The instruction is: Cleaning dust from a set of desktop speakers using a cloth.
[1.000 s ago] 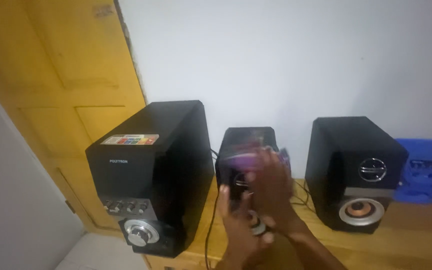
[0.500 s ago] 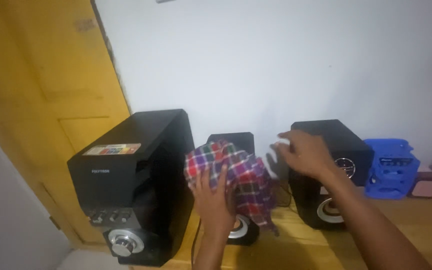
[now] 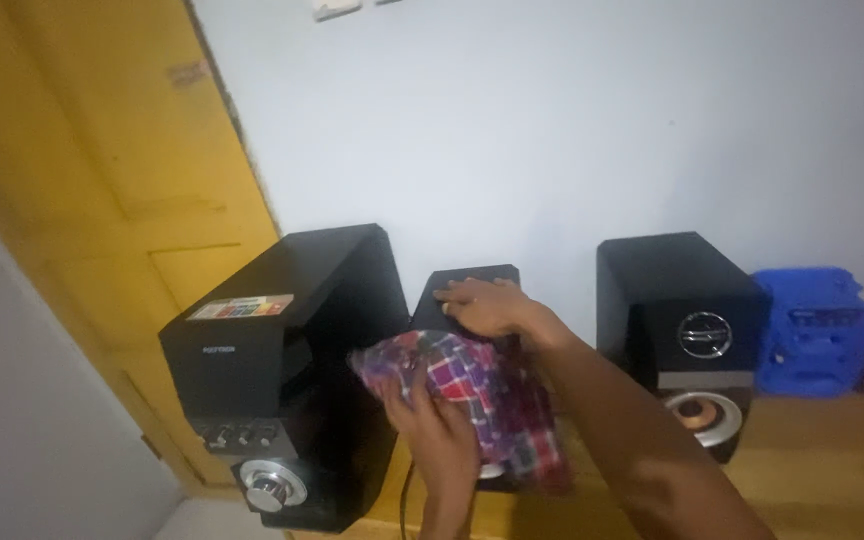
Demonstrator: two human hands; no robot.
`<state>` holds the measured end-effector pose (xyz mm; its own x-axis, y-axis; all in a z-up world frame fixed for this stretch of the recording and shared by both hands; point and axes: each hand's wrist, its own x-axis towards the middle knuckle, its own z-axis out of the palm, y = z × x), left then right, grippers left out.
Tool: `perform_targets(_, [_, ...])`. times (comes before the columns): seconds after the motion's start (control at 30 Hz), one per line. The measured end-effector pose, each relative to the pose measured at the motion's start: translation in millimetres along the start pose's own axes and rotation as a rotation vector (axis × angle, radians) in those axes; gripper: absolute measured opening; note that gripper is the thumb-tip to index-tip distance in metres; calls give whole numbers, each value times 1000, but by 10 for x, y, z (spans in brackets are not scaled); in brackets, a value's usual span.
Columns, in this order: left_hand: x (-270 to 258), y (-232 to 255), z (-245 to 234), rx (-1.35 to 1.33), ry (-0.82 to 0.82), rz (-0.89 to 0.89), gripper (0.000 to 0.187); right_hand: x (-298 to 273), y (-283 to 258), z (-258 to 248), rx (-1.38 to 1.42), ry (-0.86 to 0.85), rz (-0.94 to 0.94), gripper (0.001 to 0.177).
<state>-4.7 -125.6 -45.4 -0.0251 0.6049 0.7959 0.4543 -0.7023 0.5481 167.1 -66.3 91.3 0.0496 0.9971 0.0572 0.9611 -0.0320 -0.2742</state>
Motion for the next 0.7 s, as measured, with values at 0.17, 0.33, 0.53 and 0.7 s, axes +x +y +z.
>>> perform_targets(0.17, [279,306,-76,23,-41,39,67,-208,-312,-189,-146,-81,82,68])
perform_targets(0.33, [-173,56,66,183,-233,-41,92,-50,-115,13,-126,-4,80,59])
perform_targets(0.53, [-834,-557,529,2,54,34,80,-197,-166,-31,-106,21,114,57])
perform_targets(0.7, [-464,-495,526,-63,100,-292,69,-206,-157,1,-94,41,118,57])
